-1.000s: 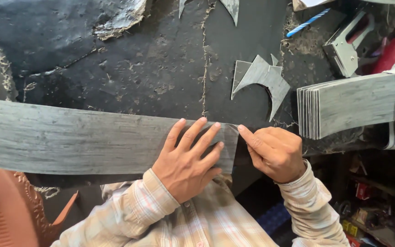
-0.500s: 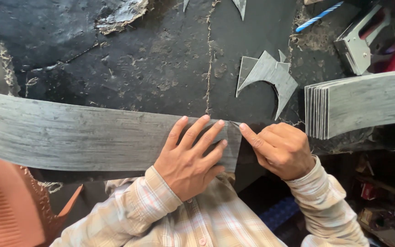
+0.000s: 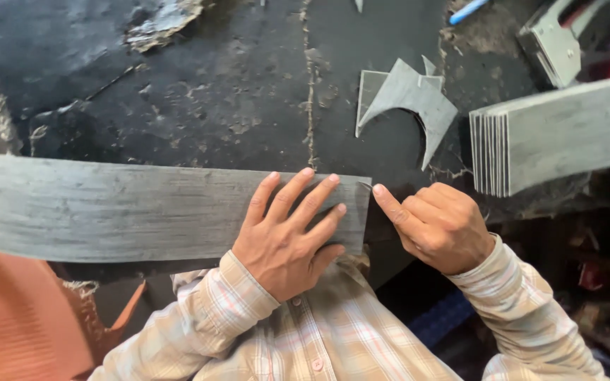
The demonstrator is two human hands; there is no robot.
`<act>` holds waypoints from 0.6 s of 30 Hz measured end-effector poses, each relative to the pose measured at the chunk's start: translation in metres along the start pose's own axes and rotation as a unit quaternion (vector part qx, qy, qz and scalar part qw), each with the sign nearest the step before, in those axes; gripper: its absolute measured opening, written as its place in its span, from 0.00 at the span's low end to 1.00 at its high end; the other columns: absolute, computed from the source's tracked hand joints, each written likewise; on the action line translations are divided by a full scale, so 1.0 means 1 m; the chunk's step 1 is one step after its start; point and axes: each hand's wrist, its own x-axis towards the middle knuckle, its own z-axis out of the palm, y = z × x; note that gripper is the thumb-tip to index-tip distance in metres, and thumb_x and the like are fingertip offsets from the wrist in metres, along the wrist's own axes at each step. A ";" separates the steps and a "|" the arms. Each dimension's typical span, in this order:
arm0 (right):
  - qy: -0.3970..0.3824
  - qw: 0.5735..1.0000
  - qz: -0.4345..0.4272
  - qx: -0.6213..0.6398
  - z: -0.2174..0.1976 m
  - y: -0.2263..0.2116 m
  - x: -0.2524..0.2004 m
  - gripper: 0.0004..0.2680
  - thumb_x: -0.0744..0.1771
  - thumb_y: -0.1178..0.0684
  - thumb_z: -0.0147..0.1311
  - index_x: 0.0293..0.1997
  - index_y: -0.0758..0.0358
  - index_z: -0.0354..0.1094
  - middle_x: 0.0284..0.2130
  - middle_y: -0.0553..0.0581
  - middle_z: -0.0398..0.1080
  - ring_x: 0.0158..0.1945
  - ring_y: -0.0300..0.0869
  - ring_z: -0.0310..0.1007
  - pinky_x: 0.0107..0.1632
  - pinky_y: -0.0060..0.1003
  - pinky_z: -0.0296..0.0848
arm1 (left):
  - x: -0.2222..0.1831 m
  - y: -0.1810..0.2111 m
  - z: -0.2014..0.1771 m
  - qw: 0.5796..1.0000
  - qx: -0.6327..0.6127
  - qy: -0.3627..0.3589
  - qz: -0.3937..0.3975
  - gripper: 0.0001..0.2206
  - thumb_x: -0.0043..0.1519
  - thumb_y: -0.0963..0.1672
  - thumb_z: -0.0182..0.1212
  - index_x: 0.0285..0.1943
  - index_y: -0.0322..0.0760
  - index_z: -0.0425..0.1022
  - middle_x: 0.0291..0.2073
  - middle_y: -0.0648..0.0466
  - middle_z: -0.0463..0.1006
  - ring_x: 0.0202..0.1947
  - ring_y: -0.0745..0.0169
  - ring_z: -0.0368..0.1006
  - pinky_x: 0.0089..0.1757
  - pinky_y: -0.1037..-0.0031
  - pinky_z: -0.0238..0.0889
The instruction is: Cutting and trimming strips of synthetic material using a small hand blade on a workbench.
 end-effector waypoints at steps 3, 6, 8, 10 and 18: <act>0.007 1.000 0.017 -0.002 0.004 -0.007 -0.007 0.21 0.59 0.66 0.59 0.58 0.72 0.72 0.18 0.52 0.59 0.21 0.45 0.60 0.28 0.41 0.62 | 0.001 0.001 -0.001 1.000 0.007 -0.001 0.000 0.22 0.59 0.53 0.64 0.60 0.44 0.78 0.69 0.49 0.66 0.71 0.45 0.56 0.67 0.47 0.42; 0.025 0.999 0.035 0.003 0.010 -0.014 -0.012 0.21 0.59 0.65 0.60 0.59 0.72 0.70 0.19 0.53 0.58 0.21 0.45 0.59 0.28 0.42 0.61 | 0.001 0.001 -0.002 1.000 0.010 0.003 -0.002 0.21 0.59 0.53 0.65 0.59 0.44 0.78 0.69 0.49 0.66 0.71 0.45 0.56 0.67 0.48 0.42; 0.034 0.998 0.046 0.005 0.014 -0.018 -0.017 0.21 0.59 0.65 0.60 0.60 0.73 0.70 0.19 0.53 0.59 0.22 0.45 0.59 0.29 0.42 0.61 | 0.001 0.002 -0.002 1.000 0.008 0.004 0.000 0.21 0.59 0.53 0.66 0.59 0.44 0.78 0.69 0.49 0.67 0.71 0.45 0.56 0.66 0.48 0.42; 0.048 0.997 0.056 -0.001 0.018 -0.022 -0.020 0.21 0.60 0.66 0.60 0.60 0.73 0.69 0.19 0.53 0.58 0.21 0.45 0.59 0.28 0.42 0.61 | 0.001 0.002 -0.003 1.000 0.008 0.007 0.002 0.21 0.59 0.52 0.66 0.59 0.44 0.78 0.69 0.49 0.67 0.71 0.45 0.57 0.66 0.48 0.43; 0.068 0.993 0.092 0.009 0.022 -0.033 -0.026 0.21 0.60 0.68 0.60 0.60 0.73 0.69 0.17 0.53 0.57 0.20 0.45 0.59 0.27 0.41 0.62 | 0.002 0.002 -0.002 1.000 0.022 0.001 0.007 0.22 0.59 0.53 0.66 0.58 0.44 0.79 0.69 0.49 0.66 0.70 0.44 0.57 0.66 0.46 0.44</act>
